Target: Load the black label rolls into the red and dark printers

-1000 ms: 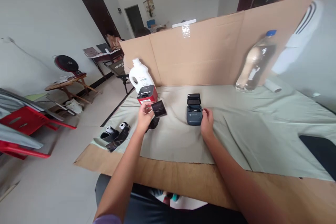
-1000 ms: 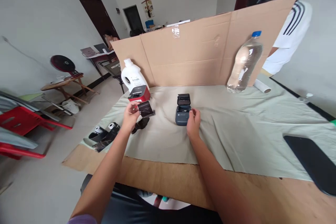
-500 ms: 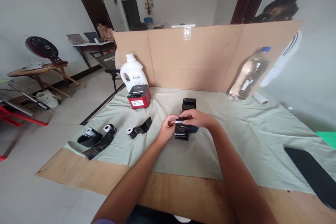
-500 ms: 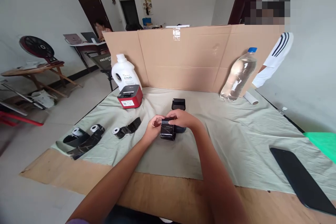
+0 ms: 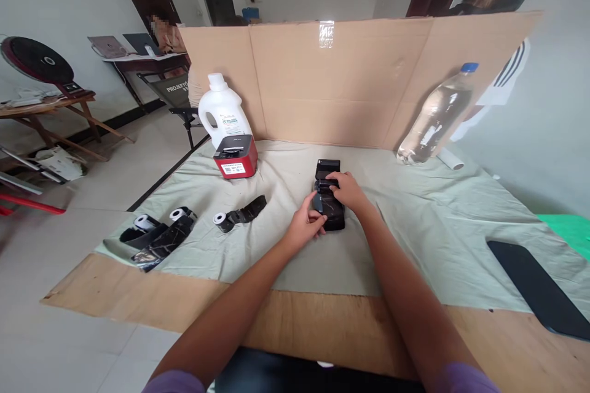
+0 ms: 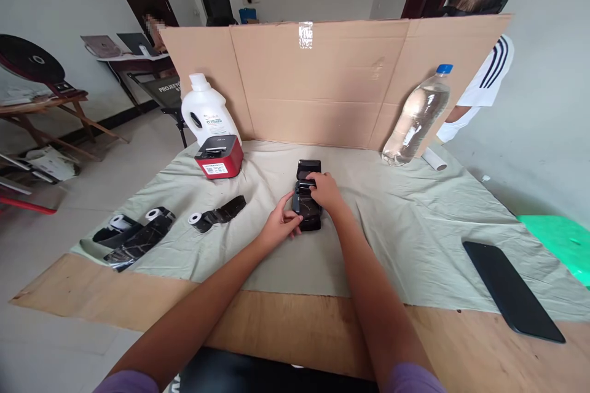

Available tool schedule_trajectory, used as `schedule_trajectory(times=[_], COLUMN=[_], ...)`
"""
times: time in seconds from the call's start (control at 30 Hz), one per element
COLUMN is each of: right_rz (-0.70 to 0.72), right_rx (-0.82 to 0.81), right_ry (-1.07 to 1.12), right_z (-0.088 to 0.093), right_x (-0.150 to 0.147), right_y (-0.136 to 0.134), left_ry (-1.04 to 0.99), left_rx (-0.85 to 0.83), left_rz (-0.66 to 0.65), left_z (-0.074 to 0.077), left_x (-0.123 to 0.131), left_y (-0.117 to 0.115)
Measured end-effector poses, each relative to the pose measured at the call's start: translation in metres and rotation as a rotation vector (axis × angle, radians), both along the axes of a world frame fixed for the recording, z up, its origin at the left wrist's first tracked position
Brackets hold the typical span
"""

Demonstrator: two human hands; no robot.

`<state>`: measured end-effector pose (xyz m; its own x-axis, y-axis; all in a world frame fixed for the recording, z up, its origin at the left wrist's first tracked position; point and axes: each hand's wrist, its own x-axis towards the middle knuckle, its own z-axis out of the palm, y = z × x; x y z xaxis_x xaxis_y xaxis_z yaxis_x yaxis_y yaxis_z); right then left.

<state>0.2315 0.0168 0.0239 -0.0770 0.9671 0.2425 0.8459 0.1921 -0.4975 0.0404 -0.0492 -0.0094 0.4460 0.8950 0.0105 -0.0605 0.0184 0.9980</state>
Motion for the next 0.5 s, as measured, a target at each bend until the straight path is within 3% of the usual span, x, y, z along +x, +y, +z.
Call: schedule_trajectory(times=[0.5], right_rz=[-0.380], right_rx=[-0.056], right_ry=[-0.027], right_z=[0.0012], right_x=[-0.0074], right_y=[-0.0025], left_ry=[0.028], left_rx=[0.031], left_rz=[0.013], left_z=[-0.0019], left_x=[0.0009], left_y=[0.0037])
